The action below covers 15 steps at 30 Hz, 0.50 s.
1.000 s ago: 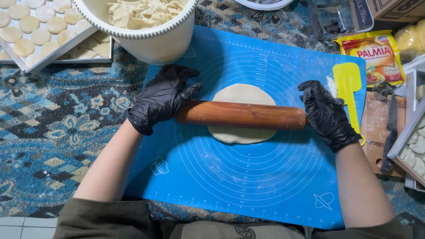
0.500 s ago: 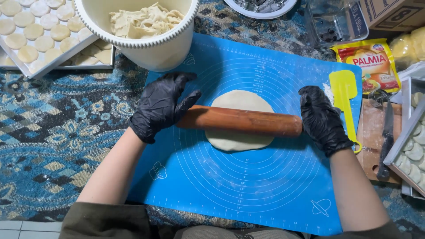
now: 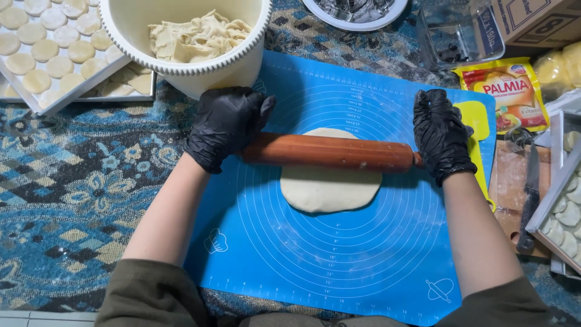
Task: Rolling out a piece of dough on a silicone mat using a wooden rolling pin and then cutting it into small circles with a metal cutter.
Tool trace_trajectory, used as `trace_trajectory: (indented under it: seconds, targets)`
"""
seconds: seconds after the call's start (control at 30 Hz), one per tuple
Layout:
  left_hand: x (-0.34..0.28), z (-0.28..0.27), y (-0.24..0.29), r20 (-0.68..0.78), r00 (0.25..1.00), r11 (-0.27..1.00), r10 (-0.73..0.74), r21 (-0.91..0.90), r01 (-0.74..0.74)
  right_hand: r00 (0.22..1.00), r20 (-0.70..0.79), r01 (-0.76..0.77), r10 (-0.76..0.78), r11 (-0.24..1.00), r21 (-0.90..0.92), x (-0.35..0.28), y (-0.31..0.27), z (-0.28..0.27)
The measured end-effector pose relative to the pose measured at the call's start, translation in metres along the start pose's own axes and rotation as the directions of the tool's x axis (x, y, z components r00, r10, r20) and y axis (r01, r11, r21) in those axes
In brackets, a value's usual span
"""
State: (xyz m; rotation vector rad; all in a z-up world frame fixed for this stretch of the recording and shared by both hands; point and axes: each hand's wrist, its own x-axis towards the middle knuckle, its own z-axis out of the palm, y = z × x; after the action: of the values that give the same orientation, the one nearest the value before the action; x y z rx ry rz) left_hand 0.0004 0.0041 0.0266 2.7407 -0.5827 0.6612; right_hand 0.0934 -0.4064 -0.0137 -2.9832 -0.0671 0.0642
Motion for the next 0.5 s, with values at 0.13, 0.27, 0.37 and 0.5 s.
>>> trace_trajectory:
  seconds: [0.13,0.27,0.37,0.5]
  targets:
    - [0.004,-0.008,0.003,-0.073,0.996,0.997,0.041,0.07,-0.036,0.994,-0.065,-0.08,0.083,0.996,0.037,0.035,0.024,0.025]
    - [0.005,0.004,-0.001,-0.073,0.996,0.999,0.048,0.009,-0.047,0.926,-0.355,0.035,-0.127,0.967,-0.254,0.024,0.002,0.016]
    - [0.002,0.006,-0.001,0.066,0.996,0.98,-0.054,-0.186,0.065,0.934,-0.305,0.125,-0.185,0.971,-0.204,0.013,0.003,0.013]
    - [-0.005,0.014,0.001,0.339,0.899,0.832,-0.279,-0.382,0.402,0.995,0.023,0.098,-0.099,0.995,0.017,0.003,0.009,0.013]
